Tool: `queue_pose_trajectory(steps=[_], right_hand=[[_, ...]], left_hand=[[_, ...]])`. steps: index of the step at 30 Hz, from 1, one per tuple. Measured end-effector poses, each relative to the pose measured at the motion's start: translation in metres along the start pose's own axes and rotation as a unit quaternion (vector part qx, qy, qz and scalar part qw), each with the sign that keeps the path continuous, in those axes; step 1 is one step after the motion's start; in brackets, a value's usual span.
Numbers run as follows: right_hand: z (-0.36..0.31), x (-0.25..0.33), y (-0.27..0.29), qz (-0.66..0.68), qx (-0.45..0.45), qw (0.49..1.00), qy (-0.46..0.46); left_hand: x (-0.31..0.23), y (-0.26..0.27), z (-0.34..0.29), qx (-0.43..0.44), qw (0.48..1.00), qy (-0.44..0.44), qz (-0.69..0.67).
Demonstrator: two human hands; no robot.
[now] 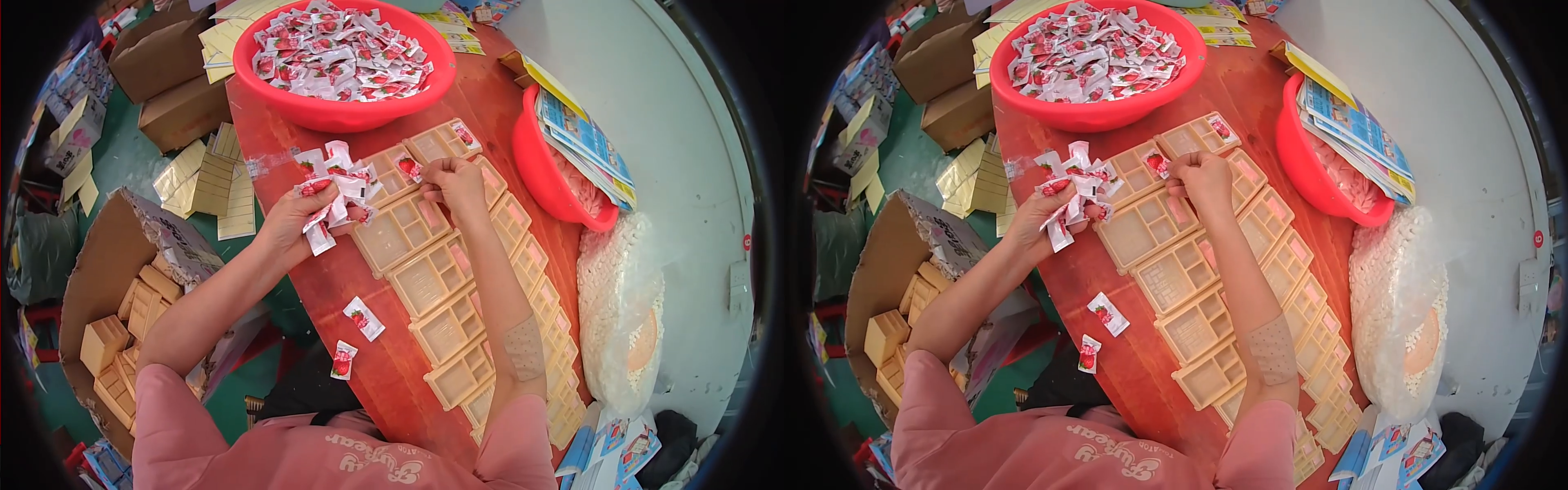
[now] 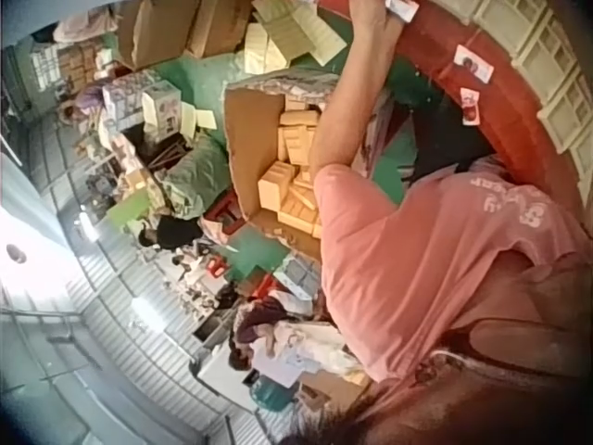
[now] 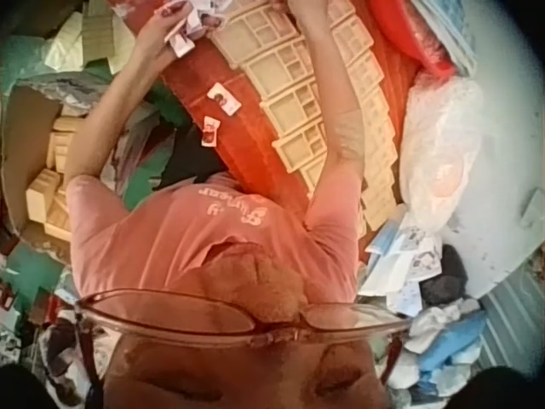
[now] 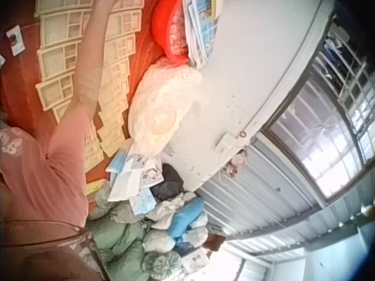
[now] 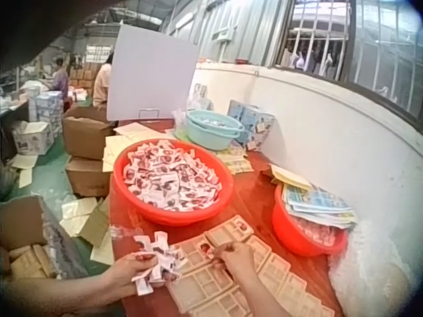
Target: Applying stickers to plastic containers and filling them with small white items.
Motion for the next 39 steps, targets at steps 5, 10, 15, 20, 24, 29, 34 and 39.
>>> queue_pose_trajectory(steps=[5, 10, 15, 20, 24, 29, 34, 39], right_hand=[[-0.014, 0.024, 0.006, -0.242, -0.019, 0.963, 0.115], [-0.092, 0.045, -0.039, -0.134, 0.193, 0.97, 0.068], [-0.179, 0.032, -0.072, -0.303, 0.204, 0.924, 0.116], [-0.2, 0.023, -0.076, -0.425, 0.125, 0.887, 0.129], [-0.205, 0.024, -0.077, -0.395, 0.133, 0.895, 0.157], [-0.175, 0.028, -0.036, -0.265, 0.066, 0.957, 0.103], [-0.128, 0.075, -0.004, -0.379, -0.078, 0.855, 0.346], [-0.112, 0.07, -0.02, -0.498, -0.054, 0.736, 0.455]], left_hand=[[0.013, 0.006, 0.003, 0.018, 1.0, 0.019, 0.001], [-0.009, 0.004, -0.007, 0.046, 0.999, -0.02, 0.014], [-0.019, 0.011, -0.017, 0.044, 0.998, -0.036, 0.008], [-0.006, 0.008, -0.021, 0.026, 0.999, -0.013, 0.018], [-0.004, 0.008, -0.023, 0.052, 0.998, -0.017, 0.031], [-0.007, 0.02, -0.027, 0.017, 1.0, -0.011, 0.01], [-0.009, 0.015, -0.027, 0.016, 1.0, -0.007, -0.002], [-0.009, 0.018, -0.027, 0.006, 1.0, -0.011, 0.001]])
Point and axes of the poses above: each hand's wrist, its own z-axis towards the middle knuckle, its own y-axis out of the back of the hand, x = y × z, the point moved 10 cm from there along z, towards the middle knuckle, and after that the axes turned 6 degrees about y, right-handed, at the moved point
